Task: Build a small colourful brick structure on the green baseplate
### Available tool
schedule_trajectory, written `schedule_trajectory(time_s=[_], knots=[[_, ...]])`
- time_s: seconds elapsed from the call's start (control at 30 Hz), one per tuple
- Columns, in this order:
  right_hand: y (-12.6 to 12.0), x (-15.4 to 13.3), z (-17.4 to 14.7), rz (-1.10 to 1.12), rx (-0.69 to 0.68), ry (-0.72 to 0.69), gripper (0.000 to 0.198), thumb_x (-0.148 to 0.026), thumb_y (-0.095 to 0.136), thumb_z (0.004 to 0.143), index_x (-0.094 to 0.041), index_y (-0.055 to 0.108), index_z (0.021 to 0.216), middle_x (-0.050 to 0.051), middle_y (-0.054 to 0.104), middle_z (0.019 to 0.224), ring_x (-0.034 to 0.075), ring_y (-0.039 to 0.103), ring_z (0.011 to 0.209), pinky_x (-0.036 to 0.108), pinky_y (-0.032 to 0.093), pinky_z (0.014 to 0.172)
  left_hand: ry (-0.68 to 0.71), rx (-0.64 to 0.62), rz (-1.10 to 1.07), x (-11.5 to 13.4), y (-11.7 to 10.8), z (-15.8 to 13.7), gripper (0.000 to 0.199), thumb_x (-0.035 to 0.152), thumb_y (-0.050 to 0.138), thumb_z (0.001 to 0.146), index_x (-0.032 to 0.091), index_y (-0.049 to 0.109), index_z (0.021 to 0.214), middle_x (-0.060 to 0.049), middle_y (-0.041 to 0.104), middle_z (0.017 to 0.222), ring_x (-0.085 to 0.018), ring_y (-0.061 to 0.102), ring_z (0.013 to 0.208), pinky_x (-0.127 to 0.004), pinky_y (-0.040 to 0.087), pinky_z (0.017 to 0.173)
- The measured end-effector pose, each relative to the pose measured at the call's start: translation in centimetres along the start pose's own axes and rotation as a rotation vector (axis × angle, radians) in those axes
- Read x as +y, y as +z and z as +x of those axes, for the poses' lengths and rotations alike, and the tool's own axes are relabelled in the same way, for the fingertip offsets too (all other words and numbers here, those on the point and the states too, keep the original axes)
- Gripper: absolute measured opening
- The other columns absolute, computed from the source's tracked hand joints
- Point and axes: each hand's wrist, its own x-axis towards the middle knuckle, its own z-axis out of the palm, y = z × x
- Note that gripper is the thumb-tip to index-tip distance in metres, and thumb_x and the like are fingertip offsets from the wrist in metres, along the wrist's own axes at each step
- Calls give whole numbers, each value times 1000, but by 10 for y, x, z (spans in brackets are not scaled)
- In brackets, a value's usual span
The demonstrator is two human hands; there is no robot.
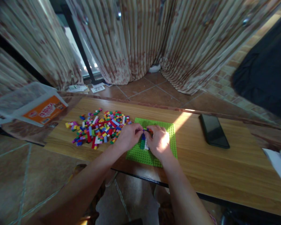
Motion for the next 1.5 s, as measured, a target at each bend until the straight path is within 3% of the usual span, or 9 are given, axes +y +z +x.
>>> schedule_trajectory(time_s=[0.23, 0.7, 1.2, 1.5], knots=[[-1, 3, 1, 114, -11, 41, 30, -36, 52, 88, -17, 72, 100, 10, 73, 99, 25, 66, 93, 41, 50, 88, -23, -13, -55, 1, -2, -1, 18, 19, 51, 88, 17, 69, 88, -4, 72, 82, -17, 65, 75, -28, 50, 75], [2, 2, 1, 87, 10, 56, 30, -36, 52, 87, -18, 73, 99, 9, 74, 97, 24, 67, 89, 39, 52, 85, -58, -25, -47, 3, -2, 2, 22, 23, 49, 91, 17, 70, 88, -5, 72, 81, -17, 65, 75, -28, 50, 75], [7, 2, 2, 151, 12, 126, 27, -33, 53, 84, -20, 73, 96, 8, 75, 93, 23, 69, 86, 39, 53, 82, -159, 56, -33, 8, 6, 0, 23, 22, 50, 88, 17, 72, 83, -6, 73, 79, -18, 66, 74, -30, 50, 74], [6, 2, 0, 95, 38, 75, 29, -36, 51, 86, -20, 73, 96, 8, 75, 95, 24, 68, 88, 40, 53, 83, -95, 59, -81, 3, 2, -1, 22, 22, 50, 87, 17, 71, 83, -5, 72, 77, -17, 65, 73, -29, 51, 73]])
